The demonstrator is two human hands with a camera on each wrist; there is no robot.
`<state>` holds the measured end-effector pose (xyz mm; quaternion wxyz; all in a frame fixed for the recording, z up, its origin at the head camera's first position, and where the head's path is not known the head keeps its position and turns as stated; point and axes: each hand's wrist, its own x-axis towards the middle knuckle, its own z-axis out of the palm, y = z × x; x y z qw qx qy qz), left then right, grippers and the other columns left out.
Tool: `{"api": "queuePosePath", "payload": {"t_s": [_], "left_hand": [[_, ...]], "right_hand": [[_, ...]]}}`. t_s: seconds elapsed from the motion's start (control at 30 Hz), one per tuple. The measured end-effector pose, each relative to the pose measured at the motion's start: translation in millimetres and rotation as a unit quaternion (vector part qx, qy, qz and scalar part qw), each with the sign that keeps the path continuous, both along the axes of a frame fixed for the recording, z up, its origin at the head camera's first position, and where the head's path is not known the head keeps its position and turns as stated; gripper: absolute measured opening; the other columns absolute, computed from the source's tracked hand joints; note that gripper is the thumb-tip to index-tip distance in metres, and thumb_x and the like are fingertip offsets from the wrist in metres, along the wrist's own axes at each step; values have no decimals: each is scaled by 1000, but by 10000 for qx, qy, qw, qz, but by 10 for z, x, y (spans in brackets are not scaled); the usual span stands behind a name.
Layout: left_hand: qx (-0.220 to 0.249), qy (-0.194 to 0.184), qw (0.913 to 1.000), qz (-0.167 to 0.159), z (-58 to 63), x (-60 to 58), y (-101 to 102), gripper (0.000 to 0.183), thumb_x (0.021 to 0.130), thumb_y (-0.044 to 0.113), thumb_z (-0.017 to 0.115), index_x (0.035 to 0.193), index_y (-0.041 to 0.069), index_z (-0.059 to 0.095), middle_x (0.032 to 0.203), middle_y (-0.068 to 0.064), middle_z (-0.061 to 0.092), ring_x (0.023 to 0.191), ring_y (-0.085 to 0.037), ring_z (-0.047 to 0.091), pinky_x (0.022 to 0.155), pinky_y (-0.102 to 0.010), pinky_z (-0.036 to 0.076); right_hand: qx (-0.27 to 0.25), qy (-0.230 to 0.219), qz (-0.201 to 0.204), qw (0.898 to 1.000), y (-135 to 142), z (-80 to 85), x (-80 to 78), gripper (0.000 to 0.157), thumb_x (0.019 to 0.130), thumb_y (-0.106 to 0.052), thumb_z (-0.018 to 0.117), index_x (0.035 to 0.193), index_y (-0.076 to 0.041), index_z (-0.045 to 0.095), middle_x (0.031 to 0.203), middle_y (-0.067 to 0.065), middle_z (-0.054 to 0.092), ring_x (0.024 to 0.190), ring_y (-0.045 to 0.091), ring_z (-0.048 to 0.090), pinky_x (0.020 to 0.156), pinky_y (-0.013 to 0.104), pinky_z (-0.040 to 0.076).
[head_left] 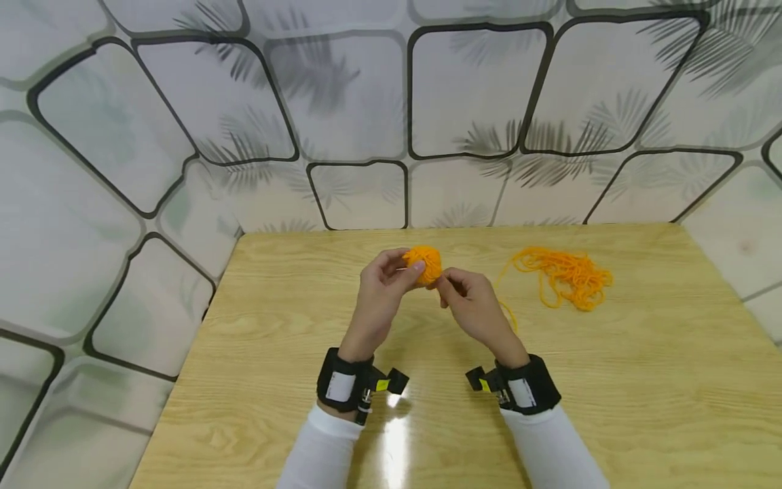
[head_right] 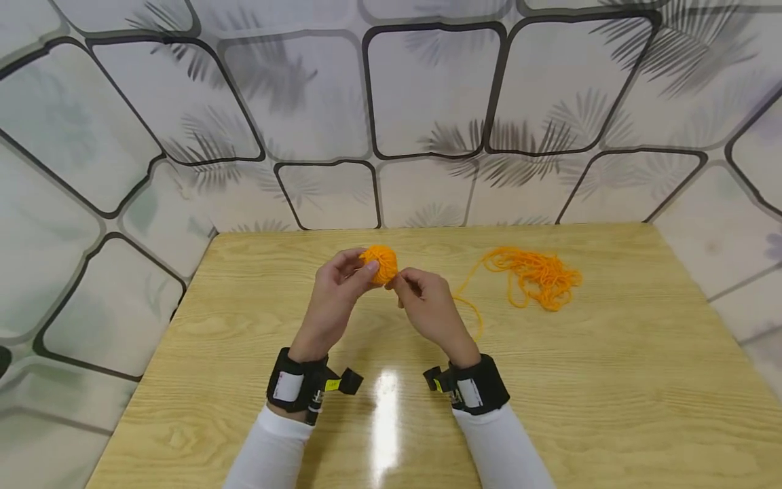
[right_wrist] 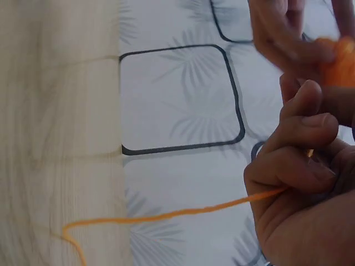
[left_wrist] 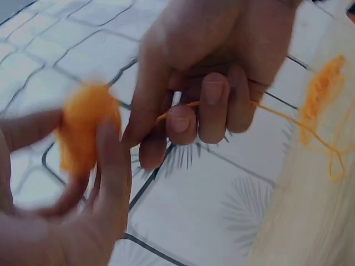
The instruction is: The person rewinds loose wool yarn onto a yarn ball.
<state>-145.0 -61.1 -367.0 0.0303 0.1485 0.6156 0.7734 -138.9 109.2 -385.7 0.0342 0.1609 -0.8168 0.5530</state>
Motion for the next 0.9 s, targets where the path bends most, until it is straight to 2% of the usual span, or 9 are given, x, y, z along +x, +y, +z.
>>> {"api": "queuePosePath", "payload": {"t_s": [0.1,0.2,0.3,0.37,0.53,0.63,0.7,0.8,0.9], "left_hand": [[-827,372,9916,923,-29,8,33,42,85,28,64,117,5,50,109,-12,52,95,-25,56,81,-36,49],[-1953,929,9670,1346,-97,9,27,38,86,28,63,116,8,50,109,-6,53,92,-20,55,77,-29,49],[-2745,1373,9433,1264,-172,15,5,35,88,27,61,116,11,49,109,-2,54,93,-16,54,77,-27,48],[-2982,1520,9367,1032,-215,33,-14,35,88,28,60,116,11,49,109,-1,55,93,-15,54,77,-27,48],[-2850,1449,9472,232,-264,186,-23,34,88,30,60,115,12,49,108,0,56,97,-15,54,79,-27,48],[-2371,1182,9641,-190,-249,313,10,34,88,27,61,115,11,49,109,-2,56,99,-17,55,80,-28,48],[-1839,964,9774,-389,-213,376,40,35,86,25,63,115,8,50,110,-5,55,100,-20,55,80,-31,49],[-950,658,9926,-361,-145,426,57,36,85,19,64,115,4,50,113,-11,52,100,-25,54,81,-36,49],[-360,594,9975,139,-91,392,56,37,85,17,64,114,1,49,114,-15,51,101,-28,54,83,-39,49]], "right_hand": [[894,460,55,9949,-43,58,132,27,97,-36,43,91,-19,62,65,0,50,49,14,40,45,29,35],[1545,957,134,9832,-69,160,246,23,96,-37,45,91,-22,62,65,-8,49,51,9,41,47,26,37],[1714,1096,215,9788,-52,257,301,20,93,-39,50,90,-24,63,64,-10,48,52,9,41,47,26,36],[1528,892,326,9837,-18,304,300,19,91,-41,53,91,-25,64,63,-8,47,51,11,40,46,26,35],[696,165,596,9957,110,336,140,23,89,-39,56,90,-19,65,67,1,54,50,18,41,46,29,35],[293,-134,701,9970,155,296,-16,25,89,-38,56,92,-14,65,76,7,59,56,21,44,50,30,37],[13,-344,756,9965,161,247,-104,26,89,-38,56,93,-13,65,75,12,55,57,22,42,51,30,37],[-451,-685,832,9931,124,134,-168,23,90,-32,57,95,-11,64,80,15,55,62,23,46,54,29,41],[-483,-683,796,9933,59,8,-126,17,93,-23,53,98,-10,62,80,13,55,64,24,48,54,30,43]]}}
